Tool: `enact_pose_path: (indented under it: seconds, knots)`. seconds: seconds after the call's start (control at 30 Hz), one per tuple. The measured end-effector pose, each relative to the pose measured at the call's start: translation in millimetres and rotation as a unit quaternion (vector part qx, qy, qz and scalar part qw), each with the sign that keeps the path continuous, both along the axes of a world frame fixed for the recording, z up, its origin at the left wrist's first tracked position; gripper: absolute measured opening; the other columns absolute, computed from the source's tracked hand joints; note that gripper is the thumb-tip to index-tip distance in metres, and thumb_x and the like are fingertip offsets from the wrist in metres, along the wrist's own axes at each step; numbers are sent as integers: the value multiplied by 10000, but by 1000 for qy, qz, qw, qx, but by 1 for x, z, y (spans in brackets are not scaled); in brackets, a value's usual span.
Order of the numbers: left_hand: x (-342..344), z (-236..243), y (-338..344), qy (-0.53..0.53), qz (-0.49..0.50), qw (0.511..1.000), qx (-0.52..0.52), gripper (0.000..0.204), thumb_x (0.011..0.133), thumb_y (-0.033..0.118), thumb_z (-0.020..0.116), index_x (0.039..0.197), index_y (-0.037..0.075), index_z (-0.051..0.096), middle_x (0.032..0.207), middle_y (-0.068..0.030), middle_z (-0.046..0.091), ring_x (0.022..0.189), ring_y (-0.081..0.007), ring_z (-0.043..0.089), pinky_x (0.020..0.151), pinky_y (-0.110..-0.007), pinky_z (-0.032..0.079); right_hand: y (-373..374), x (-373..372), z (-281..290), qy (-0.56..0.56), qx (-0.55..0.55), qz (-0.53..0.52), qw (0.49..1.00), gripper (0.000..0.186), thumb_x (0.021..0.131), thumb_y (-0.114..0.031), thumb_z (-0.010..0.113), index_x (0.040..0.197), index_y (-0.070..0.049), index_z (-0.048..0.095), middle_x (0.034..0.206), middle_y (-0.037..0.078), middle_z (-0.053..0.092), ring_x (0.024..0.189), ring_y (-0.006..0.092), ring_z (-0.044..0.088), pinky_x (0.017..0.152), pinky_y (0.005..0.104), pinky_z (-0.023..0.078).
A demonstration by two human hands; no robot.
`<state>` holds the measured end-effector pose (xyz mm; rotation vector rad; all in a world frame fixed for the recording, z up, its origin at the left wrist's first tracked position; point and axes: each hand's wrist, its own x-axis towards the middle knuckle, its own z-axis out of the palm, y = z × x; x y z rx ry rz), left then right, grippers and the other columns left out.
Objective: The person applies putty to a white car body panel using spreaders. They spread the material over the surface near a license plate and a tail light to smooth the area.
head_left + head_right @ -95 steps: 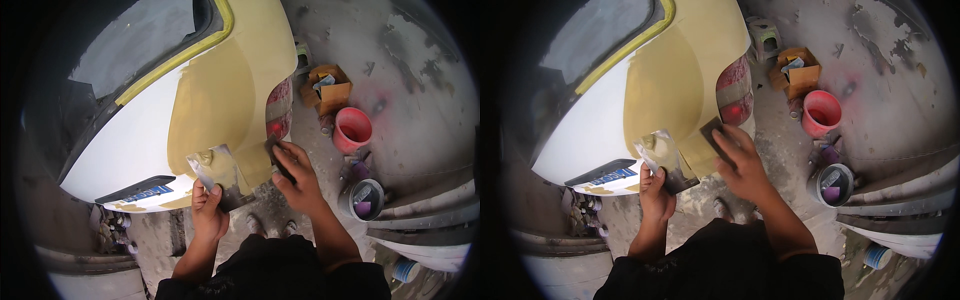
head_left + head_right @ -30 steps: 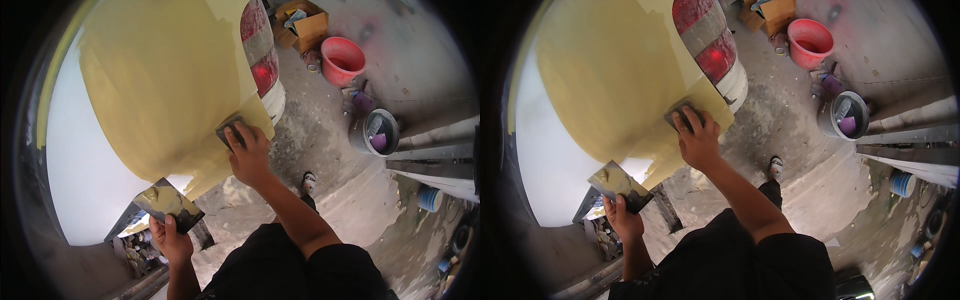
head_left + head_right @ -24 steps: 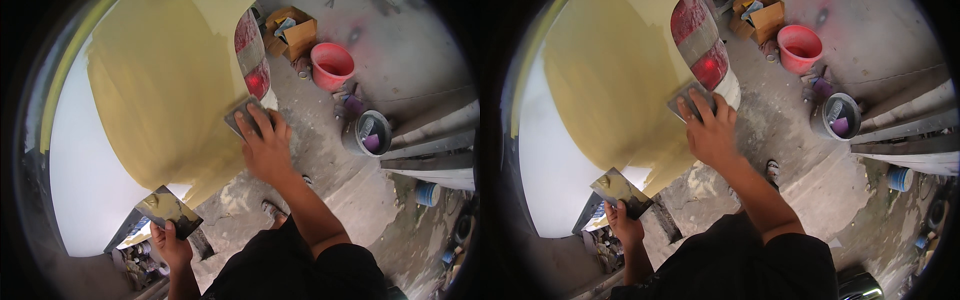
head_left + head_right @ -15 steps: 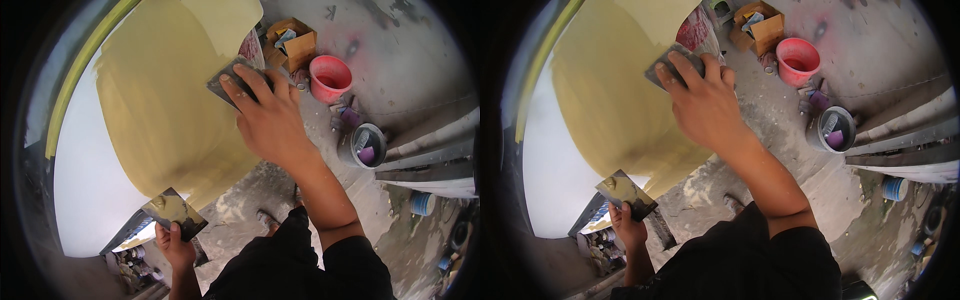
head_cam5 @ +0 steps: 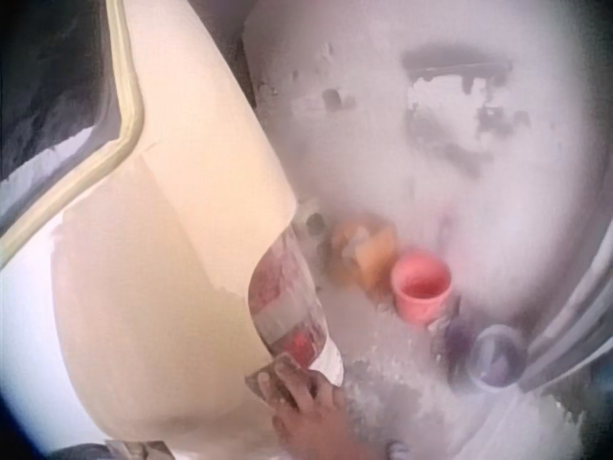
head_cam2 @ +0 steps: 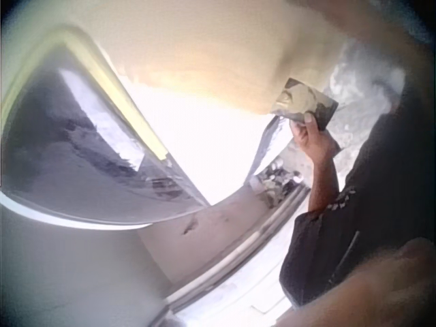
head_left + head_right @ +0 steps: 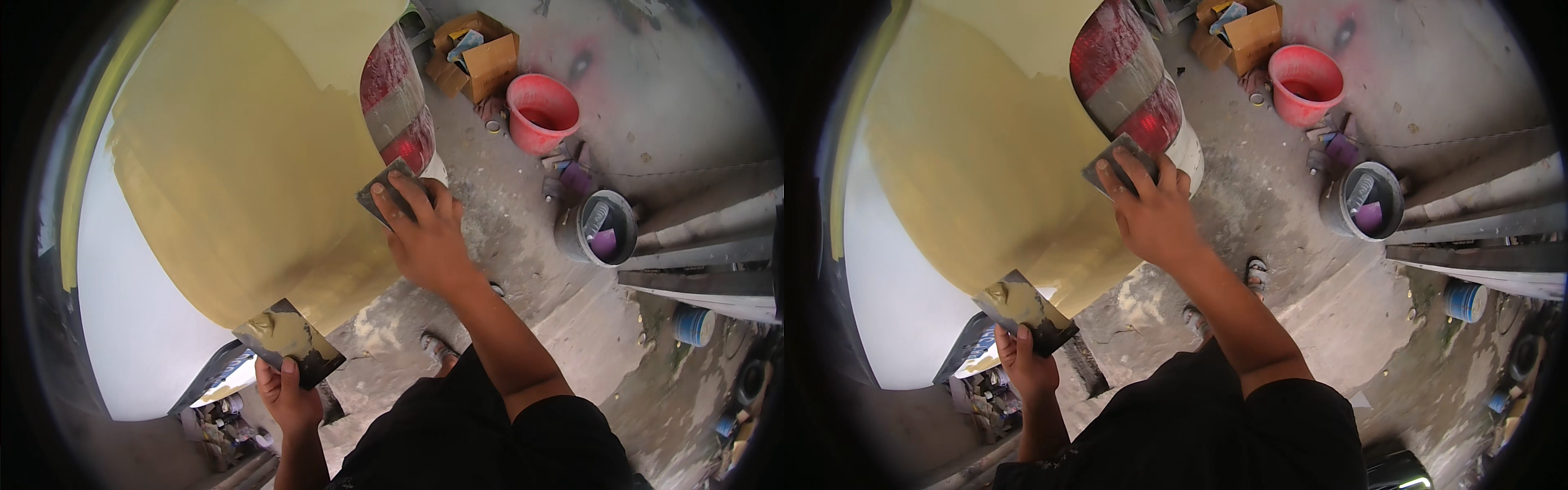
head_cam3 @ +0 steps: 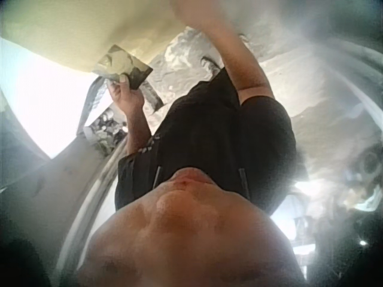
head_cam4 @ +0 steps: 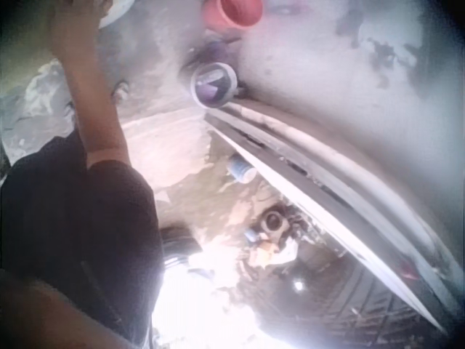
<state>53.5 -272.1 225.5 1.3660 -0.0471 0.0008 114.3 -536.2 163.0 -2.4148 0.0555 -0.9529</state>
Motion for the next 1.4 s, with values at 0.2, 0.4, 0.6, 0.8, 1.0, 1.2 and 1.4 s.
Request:
enact_pose_path:
  seconds: [0.2, 0.4, 0.6, 0.8, 1.0, 1.2, 1.4]
  knots:
    - [-4, 4, 3, -11, -36, 999, 7, 328, 909, 11, 510, 1233, 20, 467, 1145, -82, 587, 1036, -164, 573, 922, -332, 454, 15, 1, -34, -17, 30, -13, 999, 637, 662, -99, 674, 1281, -170, 541, 1350, 52, 427, 1116, 328, 441, 893, 462, 353]
    - [-12, 2, 1, -12, -46, 999, 12, 307, 910, 16, 514, 1215, 23, 478, 1124, -73, 594, 1016, -155, 574, 915, -321, 451, 47, -3, -60, -30, 110, -14, 993, 589, 713, -142, 670, 1287, -141, 533, 1354, 78, 420, 1130, 332, 433, 887, 475, 372]
    - [-14, 8, 4, -15, -45, 999, 17, 302, 910, 17, 515, 1209, 31, 477, 1119, -67, 595, 1010, -150, 573, 912, -320, 449, 31, -17, -39, -36, 119, -39, 992, 571, 727, -161, 652, 1285, -154, 532, 1366, 65, 395, 1114, 349, 413, 865, 466, 357]
    - [-14, 4, 7, -10, -49, 999, 12, 317, 908, 23, 522, 1220, 35, 469, 1134, -67, 586, 1024, -155, 570, 916, -329, 453, 46, 7, -54, -65, 169, -20, 983, 580, 738, -156, 648, 1302, -143, 512, 1363, 82, 386, 1119, 346, 412, 857, 483, 367]
    - [-15, 6, 9, -24, -54, 998, 22, 340, 908, 34, 529, 1241, 35, 459, 1146, -72, 581, 1038, -164, 564, 935, -343, 446, 62, -12, -49, -33, 206, 1, 978, 587, 755, -151, 645, 1320, -125, 489, 1375, 103, 367, 1117, 354, 405, 879, 487, 371]
    - [-14, 9, 3, -23, -46, 998, 24, 356, 908, 46, 526, 1254, 20, 444, 1165, -85, 571, 1059, -176, 557, 951, -347, 437, 88, 2, -52, -51, 246, -2, 968, 596, 772, -156, 638, 1340, -109, 462, 1381, 132, 343, 1121, 366, 398, 898, 509, 374]
    - [-8, 10, 0, 3, -54, 999, -4, 357, 910, 47, 515, 1255, 13, 431, 1187, -101, 557, 1081, -190, 548, 968, -354, 426, 85, -33, -46, -30, 370, 135, 919, 566, 798, -155, 650, 1330, -70, 478, 1353, 165, 398, 1188, 353, 419, 994, 435, 361]
